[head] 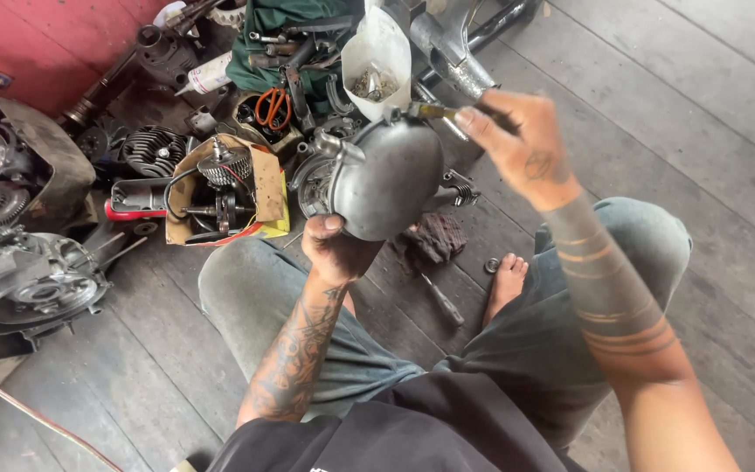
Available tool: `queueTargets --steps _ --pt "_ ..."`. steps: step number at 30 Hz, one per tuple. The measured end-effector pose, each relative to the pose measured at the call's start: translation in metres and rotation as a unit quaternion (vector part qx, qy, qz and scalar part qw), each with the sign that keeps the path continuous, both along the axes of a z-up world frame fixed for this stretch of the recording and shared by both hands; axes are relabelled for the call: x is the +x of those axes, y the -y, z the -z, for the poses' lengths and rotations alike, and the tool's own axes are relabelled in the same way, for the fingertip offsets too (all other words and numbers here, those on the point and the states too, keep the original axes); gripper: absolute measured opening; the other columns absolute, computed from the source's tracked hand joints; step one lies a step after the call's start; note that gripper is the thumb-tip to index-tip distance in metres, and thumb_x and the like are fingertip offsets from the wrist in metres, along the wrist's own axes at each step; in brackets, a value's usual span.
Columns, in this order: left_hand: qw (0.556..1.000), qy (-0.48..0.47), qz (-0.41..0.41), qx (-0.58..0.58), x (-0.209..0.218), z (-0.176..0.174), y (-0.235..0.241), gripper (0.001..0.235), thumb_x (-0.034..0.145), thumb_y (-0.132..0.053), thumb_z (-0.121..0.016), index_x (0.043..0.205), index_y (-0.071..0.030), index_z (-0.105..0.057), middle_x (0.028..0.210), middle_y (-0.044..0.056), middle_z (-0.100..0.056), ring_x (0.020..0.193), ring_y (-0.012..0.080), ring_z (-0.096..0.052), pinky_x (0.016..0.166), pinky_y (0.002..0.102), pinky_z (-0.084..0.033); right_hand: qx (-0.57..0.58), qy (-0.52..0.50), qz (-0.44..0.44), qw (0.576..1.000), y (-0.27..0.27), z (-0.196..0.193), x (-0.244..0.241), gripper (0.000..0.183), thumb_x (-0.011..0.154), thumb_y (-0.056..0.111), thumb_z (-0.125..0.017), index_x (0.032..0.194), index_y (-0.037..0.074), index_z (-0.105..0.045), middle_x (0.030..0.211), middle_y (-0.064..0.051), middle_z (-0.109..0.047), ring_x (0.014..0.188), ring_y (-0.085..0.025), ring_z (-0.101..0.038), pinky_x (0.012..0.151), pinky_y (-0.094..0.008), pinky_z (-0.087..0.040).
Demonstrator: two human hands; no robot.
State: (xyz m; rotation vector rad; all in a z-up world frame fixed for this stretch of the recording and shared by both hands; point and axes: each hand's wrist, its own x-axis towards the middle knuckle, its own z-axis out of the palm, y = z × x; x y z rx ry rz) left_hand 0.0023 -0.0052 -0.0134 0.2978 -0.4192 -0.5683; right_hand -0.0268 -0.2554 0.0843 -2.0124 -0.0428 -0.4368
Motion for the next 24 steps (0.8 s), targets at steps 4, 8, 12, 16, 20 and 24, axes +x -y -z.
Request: queueTargets --steps 4,8,12,16,20,24 --pt "1.000 -0.008 0.010 -0.007 -0.006 -0.026 0.006 0.091 0.063 -0.042 -0.051 0.142 0.003 -0.060 0.126 0.028 -0.068 0.108 0.0419 -0.065 0.112 0.057 -0.035 -0.014 -0.020 -0.015 1.000 -0.012 -0.026 -0.012 0.037 0.107 0.036 -0.066 0.076 0.017 -0.063 0.056 0.001 -0.049 0.052 -0.008 -0.036 0.053 -0.024 -0.029" --pt "0.986 -0.095 0.119 0.060 0.001 0.005 -0.009 0.080 0.077 -0.038 -0.065 0.148 -0.005 -0.048 0.145 0.023 -0.049 0.130 0.0417 -0.049 0.104 0.056 -0.047 -0.078 0.033 -0.042 0.995 0.010 -0.027 -0.008 0.031 0.103 0.025 -0.071 0.089 -0.003 -0.072 0.064 -0.003 -0.053 0.052 -0.011 -0.037 0.052 -0.025 -0.025" --pt "0.987 -0.066 0.106 0.098 -0.005 -0.001 -0.002 0.084 0.075 -0.039 -0.067 0.146 0.000 -0.046 0.132 0.023 -0.054 0.111 0.0351 -0.058 0.081 0.041 -0.056 -0.147 0.103 -0.061 0.982 -0.004 -0.039 -0.014 0.041 0.102 0.034 -0.064 0.082 -0.001 -0.070 0.069 -0.007 -0.057 0.055 -0.012 -0.040 0.052 -0.026 -0.029" --pt "0.988 -0.063 0.122 0.068 -0.011 0.001 0.005 0.087 0.078 -0.038 -0.063 0.155 -0.005 -0.039 0.145 0.024 -0.047 0.128 0.0409 -0.050 0.098 0.055 -0.050 -0.196 0.108 -0.030 0.974 -0.007 -0.040 -0.017 0.031 0.100 0.024 -0.071 0.081 0.000 -0.070 0.067 -0.006 -0.060 0.056 -0.016 -0.042 0.074 -0.030 -0.032" --pt "0.987 -0.110 0.104 0.044 -0.007 0.004 0.003 0.084 0.077 -0.037 -0.067 0.150 -0.003 -0.043 0.143 0.024 -0.049 0.131 0.0425 -0.050 0.107 0.056 -0.047 -0.207 0.085 -0.008 0.975 -0.004 -0.033 -0.014 0.048 0.106 0.043 -0.061 0.072 0.009 -0.064 0.058 0.003 -0.050 0.054 -0.014 -0.036 0.089 -0.035 -0.029" --pt "0.990 -0.095 0.081 0.069 -0.004 -0.010 0.002 0.088 0.073 -0.040 -0.067 0.150 -0.005 -0.042 0.143 0.024 -0.047 0.126 0.0434 -0.051 0.091 0.057 -0.054 -0.222 0.104 0.025 0.969 -0.005 -0.037 -0.015 0.055 0.106 0.047 -0.060 0.072 0.004 -0.065 0.059 0.000 -0.049 0.053 -0.015 -0.038 0.073 -0.031 -0.032"
